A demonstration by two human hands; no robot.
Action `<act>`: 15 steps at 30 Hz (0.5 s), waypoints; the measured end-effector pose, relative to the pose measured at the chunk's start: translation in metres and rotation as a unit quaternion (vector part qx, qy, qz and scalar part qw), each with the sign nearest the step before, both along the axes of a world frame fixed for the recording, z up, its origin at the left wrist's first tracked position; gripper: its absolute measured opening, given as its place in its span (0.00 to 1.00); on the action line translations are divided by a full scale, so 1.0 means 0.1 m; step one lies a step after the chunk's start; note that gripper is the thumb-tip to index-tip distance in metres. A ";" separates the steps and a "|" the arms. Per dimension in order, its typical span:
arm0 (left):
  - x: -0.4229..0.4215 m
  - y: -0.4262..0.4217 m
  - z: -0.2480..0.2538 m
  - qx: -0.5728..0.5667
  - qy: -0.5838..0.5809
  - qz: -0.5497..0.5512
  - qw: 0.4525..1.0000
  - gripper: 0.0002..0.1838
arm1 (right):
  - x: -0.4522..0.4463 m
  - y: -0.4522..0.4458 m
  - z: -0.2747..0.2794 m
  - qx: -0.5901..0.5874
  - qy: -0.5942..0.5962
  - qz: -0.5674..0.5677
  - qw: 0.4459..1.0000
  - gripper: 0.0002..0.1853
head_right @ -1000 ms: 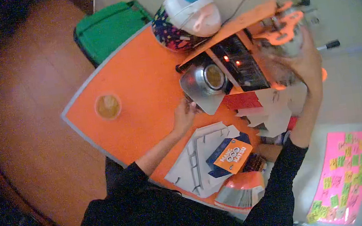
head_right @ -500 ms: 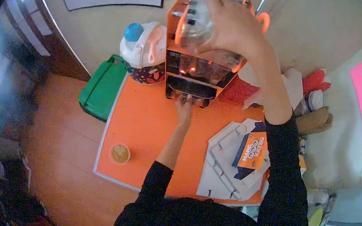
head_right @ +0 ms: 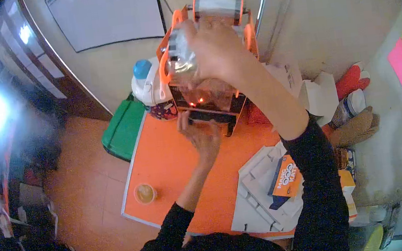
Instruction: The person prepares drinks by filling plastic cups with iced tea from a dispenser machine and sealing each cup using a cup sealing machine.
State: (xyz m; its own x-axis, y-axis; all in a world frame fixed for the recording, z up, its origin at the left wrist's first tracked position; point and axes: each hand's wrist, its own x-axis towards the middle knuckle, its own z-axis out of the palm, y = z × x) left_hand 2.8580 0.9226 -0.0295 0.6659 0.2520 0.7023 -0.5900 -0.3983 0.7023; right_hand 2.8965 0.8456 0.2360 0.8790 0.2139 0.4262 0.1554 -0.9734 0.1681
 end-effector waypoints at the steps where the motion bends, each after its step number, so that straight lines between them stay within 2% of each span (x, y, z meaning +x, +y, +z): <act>1: 0.07 -0.02 0.28 0.028 -0.112 -0.046 0.992 0.35 | 0.01 -0.01 0.08 -0.007 0.073 -0.015 0.997 0.57; 2: 0.16 -0.07 0.53 0.053 -0.221 -0.092 0.970 0.38 | 0.02 -0.05 0.18 -0.013 0.101 0.007 0.995 0.54; 3: 0.20 -0.05 0.79 0.052 -0.229 -0.097 0.967 0.38 | 0.09 -0.11 0.30 -0.013 0.093 0.001 0.996 0.54; 5: 0.31 0.03 1.20 0.288 -0.181 -0.140 0.930 0.52 | 0.31 -0.23 0.61 -0.050 0.329 -0.024 0.943 0.49; 6: 0.35 0.01 1.27 0.287 -0.194 -0.138 0.928 0.52 | 0.31 -0.31 0.85 -0.097 0.335 -0.005 0.937 0.44; 8: 0.40 0.01 1.36 0.341 -0.206 -0.070 0.915 0.59 | 0.65 -0.93 1.11 0.004 0.246 0.122 0.962 0.40; 9: 0.41 0.01 1.37 0.341 -0.217 -0.064 0.913 0.59 | 0.91 -1.30 1.17 0.002 0.018 0.047 0.999 0.37; 10: 0.40 0.00 1.36 0.339 -0.212 -0.062 0.915 0.59 | 1.21 -1.64 1.14 0.002 -0.212 -0.028 0.977 0.34; 11: 0.40 -0.01 1.36 0.338 -0.210 -0.059 0.916 0.58 | 1.54 -1.92 0.91 0.042 -0.375 -0.149 0.914 0.27; 12: 0.36 -0.02 1.41 0.326 -0.200 -0.061 0.922 0.57 | 1.79 -2.08 0.79 0.085 -0.519 -0.263 0.809 0.21; 13: 0.36 -0.04 1.43 0.327 -0.213 -0.057 0.919 0.57 | 1.80 -2.07 0.87 0.090 -0.530 -0.262 0.802 0.21; 14: 0.35 -0.07 1.44 0.313 -0.214 -0.047 0.924 0.56 | 1.78 -2.08 0.90 0.382 -0.440 -0.152 0.798 0.17; 15: 0.34 -0.09 1.44 0.299 -0.212 -0.040 0.930 0.56 | 1.72 -2.08 0.87 0.632 -0.302 -0.023 0.713 0.18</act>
